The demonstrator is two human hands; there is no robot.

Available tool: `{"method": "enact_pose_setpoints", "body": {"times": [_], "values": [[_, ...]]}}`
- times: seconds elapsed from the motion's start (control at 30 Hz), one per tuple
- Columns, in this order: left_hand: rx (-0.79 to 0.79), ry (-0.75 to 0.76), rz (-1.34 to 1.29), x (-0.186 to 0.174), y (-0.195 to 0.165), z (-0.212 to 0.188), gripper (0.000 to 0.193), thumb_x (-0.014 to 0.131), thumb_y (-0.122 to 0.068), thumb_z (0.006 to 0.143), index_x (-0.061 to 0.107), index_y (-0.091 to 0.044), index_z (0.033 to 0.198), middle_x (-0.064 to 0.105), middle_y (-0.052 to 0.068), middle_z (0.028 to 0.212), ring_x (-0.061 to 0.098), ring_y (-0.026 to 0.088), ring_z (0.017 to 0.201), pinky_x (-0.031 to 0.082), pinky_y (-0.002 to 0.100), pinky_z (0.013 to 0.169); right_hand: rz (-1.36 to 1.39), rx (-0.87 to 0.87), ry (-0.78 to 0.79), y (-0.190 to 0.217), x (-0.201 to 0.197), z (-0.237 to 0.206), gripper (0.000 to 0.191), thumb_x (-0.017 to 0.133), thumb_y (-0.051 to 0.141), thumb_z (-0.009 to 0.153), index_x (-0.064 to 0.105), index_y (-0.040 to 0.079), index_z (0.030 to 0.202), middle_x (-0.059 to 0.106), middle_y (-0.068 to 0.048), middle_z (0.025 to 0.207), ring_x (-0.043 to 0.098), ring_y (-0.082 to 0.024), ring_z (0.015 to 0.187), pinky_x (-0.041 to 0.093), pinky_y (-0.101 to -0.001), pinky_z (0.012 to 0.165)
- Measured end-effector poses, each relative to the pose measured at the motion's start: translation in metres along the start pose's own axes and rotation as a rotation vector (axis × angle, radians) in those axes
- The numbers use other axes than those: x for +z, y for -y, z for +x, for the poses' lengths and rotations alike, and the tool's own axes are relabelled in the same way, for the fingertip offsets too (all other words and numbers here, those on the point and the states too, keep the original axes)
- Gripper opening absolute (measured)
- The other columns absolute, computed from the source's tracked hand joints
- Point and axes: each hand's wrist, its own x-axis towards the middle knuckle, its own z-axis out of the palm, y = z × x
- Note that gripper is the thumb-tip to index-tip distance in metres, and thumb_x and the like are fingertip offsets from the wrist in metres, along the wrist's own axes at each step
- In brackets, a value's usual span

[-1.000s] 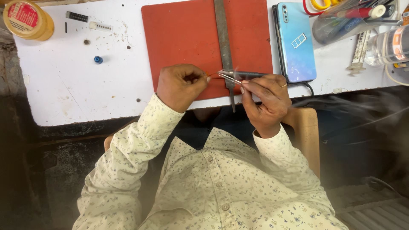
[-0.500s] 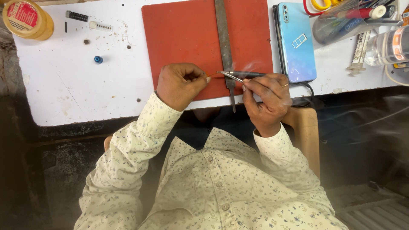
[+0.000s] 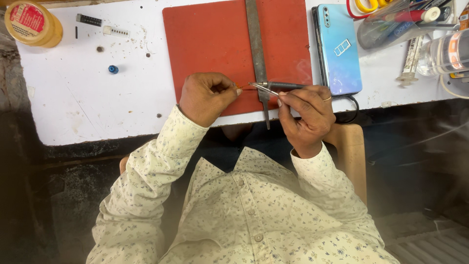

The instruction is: The person picks up a small electronic component from the workbench, applies flux paste to it, holds it with tweezers, and solders it with a soldering iron while feeding solder wire, then sets the component down on the mat.

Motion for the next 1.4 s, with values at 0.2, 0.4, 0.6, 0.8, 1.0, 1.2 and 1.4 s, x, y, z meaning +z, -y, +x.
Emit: {"method": "enact_pose_setpoints", "body": {"times": [0.2,0.4,0.6,0.8,1.0,1.2,1.4], "values": [[0.029,-0.013,-0.005,0.0,0.001,0.002,0.014,0.077,-0.016,0.084,0.077,-0.003,0.08,0.07,0.003,0.062,0.057,0.005,0.051,0.045,0.022,0.048,-0.002,0.004,-0.018,-0.003,-0.002,0.0,0.02,0.08,-0.01,0.083,0.076,0.005,0.097,0.073,-0.003,0.094,0.063,-0.02,0.092,0.049,-0.0321,0.086],[-0.002,-0.012,0.01,0.001,0.002,0.002,0.015,0.077,-0.017,0.085,0.077,-0.002,0.08,0.067,0.002,0.059,0.051,0.004,0.048,0.041,0.022,0.045,0.049,0.094,-0.056,-0.005,-0.009,-0.004,0.021,0.079,-0.011,0.084,0.075,0.004,0.099,0.071,-0.004,0.095,0.063,-0.02,0.093,0.048,-0.0297,0.083],[0.034,0.009,-0.136,0.0,0.011,0.005,0.017,0.075,-0.017,0.089,0.075,-0.002,0.081,0.065,0.0,0.061,0.05,0.003,0.052,0.039,0.021,0.048,0.106,0.159,-0.078,0.0,-0.013,-0.011,0.023,0.079,-0.009,0.087,0.075,0.003,0.105,0.07,-0.007,0.099,0.063,-0.019,0.095,0.05,-0.0272,0.08],[-0.097,0.057,-0.372,-0.004,0.021,0.011,0.02,0.076,-0.018,0.088,0.069,-0.004,0.075,0.061,0.0,0.059,0.051,0.005,0.05,0.039,0.022,0.046,0.429,0.502,-0.163,0.008,-0.021,-0.017,0.027,0.076,0.001,0.1,0.071,0.001,0.126,0.066,-0.005,0.101,0.058,-0.007,0.083,0.045,-0.0186,0.069],[-0.147,0.108,-0.543,0.003,0.015,0.002,0.017,0.078,-0.016,0.088,0.07,-0.004,0.078,0.062,0.0,0.06,0.052,0.006,0.05,0.04,0.022,0.046,1.069,0.726,-0.097,0.023,-0.025,-0.007,0.031,0.069,0.005,0.105,0.065,-0.002,0.135,0.071,-0.011,0.112,0.068,-0.018,0.092,0.058,-0.0299,0.084],[0.233,-0.29,-0.093,0.024,-0.015,-0.039,0.009,0.079,-0.008,0.09,0.074,-0.001,0.09,0.068,0.004,0.075,0.054,0.01,0.056,0.042,0.026,0.051,1.451,0.959,-0.054,0.054,-0.014,-0.003,0.036,0.069,0.013,0.1,0.061,0.003,0.134,0.063,-0.005,0.091,0.059,-0.014,0.076,0.05,-0.0276,0.07],[0.726,-0.554,0.408,0.04,-0.028,-0.066,0.015,0.078,-0.002,0.092,0.074,0.0,0.107,0.069,0.008,0.091,0.061,0.02,0.071,0.048,0.033,0.063,1.424,0.989,-0.026,0.073,0.004,-0.011,0.029,0.07,0.02,0.102,0.065,0.001,0.124,0.048,0.007,0.071,0.039,-0.005,0.056,0.03,-0.0228,0.053]]}}
